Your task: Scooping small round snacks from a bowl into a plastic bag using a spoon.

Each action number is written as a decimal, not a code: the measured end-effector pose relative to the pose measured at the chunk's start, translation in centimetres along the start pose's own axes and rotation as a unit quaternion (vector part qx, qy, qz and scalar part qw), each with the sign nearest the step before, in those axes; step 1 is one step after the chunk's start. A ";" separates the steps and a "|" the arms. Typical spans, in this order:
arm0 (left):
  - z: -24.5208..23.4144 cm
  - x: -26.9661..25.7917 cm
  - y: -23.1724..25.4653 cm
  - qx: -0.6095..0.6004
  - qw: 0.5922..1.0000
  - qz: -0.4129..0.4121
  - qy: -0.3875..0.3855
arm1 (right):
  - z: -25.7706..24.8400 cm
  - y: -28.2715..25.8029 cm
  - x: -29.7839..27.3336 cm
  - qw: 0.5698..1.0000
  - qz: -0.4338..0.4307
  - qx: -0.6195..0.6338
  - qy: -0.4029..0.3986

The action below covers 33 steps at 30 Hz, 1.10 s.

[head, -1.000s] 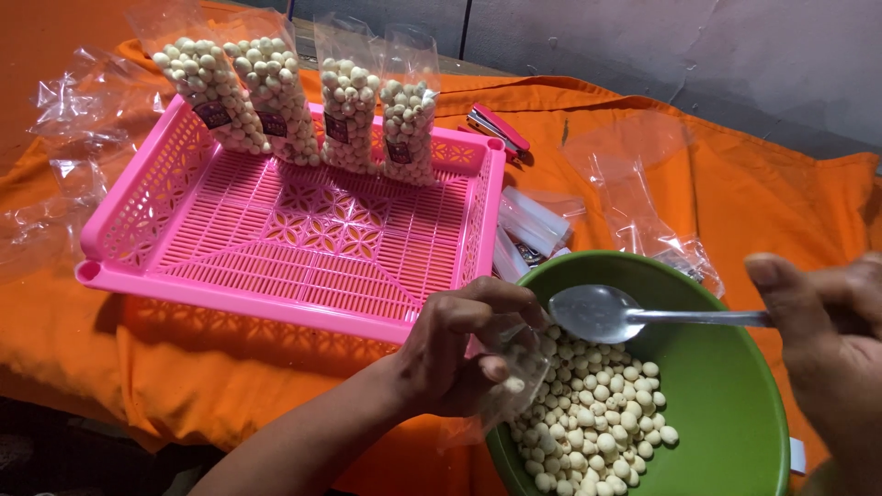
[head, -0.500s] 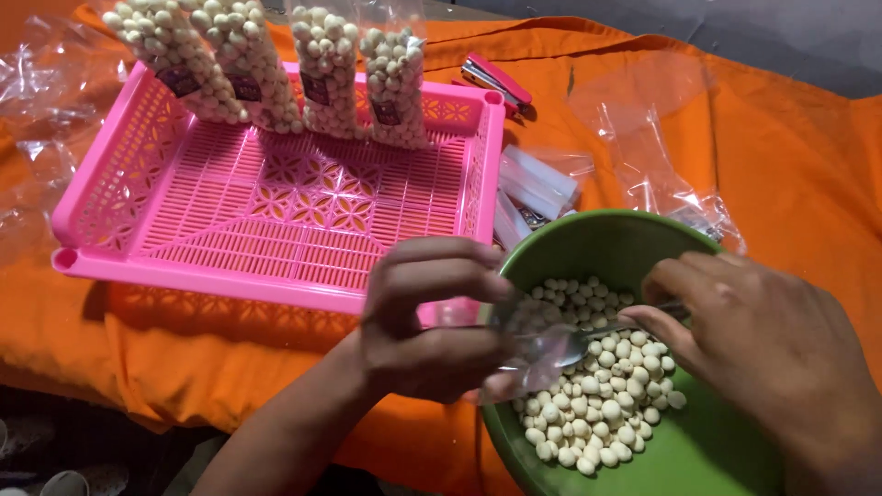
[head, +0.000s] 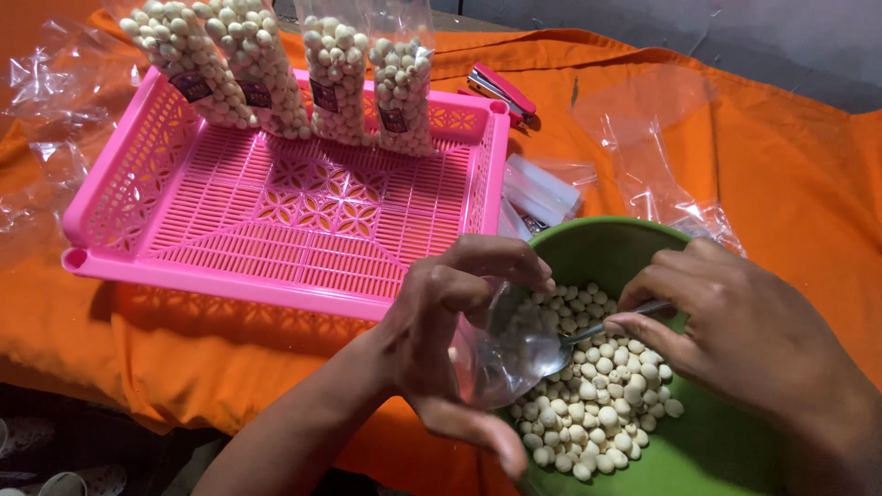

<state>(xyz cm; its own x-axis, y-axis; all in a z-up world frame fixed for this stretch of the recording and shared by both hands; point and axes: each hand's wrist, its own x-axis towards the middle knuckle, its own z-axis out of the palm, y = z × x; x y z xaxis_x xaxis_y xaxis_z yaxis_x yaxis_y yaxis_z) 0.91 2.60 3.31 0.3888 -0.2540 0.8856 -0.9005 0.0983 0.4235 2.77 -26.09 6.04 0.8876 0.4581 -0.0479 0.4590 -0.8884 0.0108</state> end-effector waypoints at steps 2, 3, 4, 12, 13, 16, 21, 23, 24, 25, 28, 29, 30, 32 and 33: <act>0.4 -0.2 -0.2 0.002 1.000 0.012 0.004 | -0.3 0.3 0.1 0.999 -0.015 0.019 0.022; 0.6 -0.3 -0.3 0.002 1.000 0.022 0.007 | -0.4 0.5 0.2 0.998 -0.027 0.040 0.043; 0.6 -0.2 -0.3 0.003 1.000 0.024 0.008 | -0.6 0.4 0.2 0.998 -0.028 0.039 0.044; 0.7 -0.6 -0.4 -0.101 0.995 0.000 0.017 | -2.2 1.0 -0.5 0.981 -0.022 -0.009 0.193; 0.6 -0.6 -0.4 -0.099 0.995 0.003 0.018 | -2.4 0.9 -0.7 0.980 -0.024 -0.011 0.195; 0.5 -0.6 -0.5 -0.091 0.996 0.007 0.017 | -2.9 0.8 -1.4 0.966 0.018 -0.004 0.258; 0.5 -0.5 -0.4 -0.085 0.996 0.009 0.014 | -3.2 1.4 -2.9 0.941 0.037 0.144 0.303; 0.5 -0.7 -0.5 -0.085 0.996 0.003 0.010 | -2.5 1.5 -4.1 0.933 0.094 0.179 0.297; 0.5 -0.8 -0.5 -0.085 0.996 -0.003 0.006 | -2.2 1.6 -4.7 0.921 0.150 0.214 0.289; 0.6 -0.7 -0.4 -0.085 0.996 -0.004 0.005 | -2.1 1.4 -5.0 0.921 0.151 0.214 0.289; 0.9 -0.7 -0.3 -0.055 0.998 -0.008 0.001 | -2.3 0.2 -5.9 0.931 0.148 0.191 0.273; 1.1 -1.0 -0.6 -0.059 0.998 -0.003 0.005 | -2.7 -0.6 -6.0 0.934 0.132 0.184 0.276; 1.3 -1.3 -0.8 -0.061 0.998 0.004 0.009 | -3.0 -1.5 -6.1 0.936 0.116 0.177 0.280; 1.5 -1.5 -0.8 -0.065 0.998 -0.008 0.016 | -3.3 -2.3 -6.3 0.937 0.085 0.172 0.291; 1.6 -1.6 -0.9 -0.067 0.997 -0.020 0.023 | -3.4 -2.8 -6.3 0.937 0.052 0.168 0.302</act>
<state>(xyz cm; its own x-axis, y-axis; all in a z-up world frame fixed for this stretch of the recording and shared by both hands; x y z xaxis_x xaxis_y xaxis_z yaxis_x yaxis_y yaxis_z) 0.76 1.42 1.24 0.4362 -0.2157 0.8736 -0.8509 0.2170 0.4784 -3.99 -26.41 9.73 0.8330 0.2136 0.5104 0.4215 -0.8426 -0.3352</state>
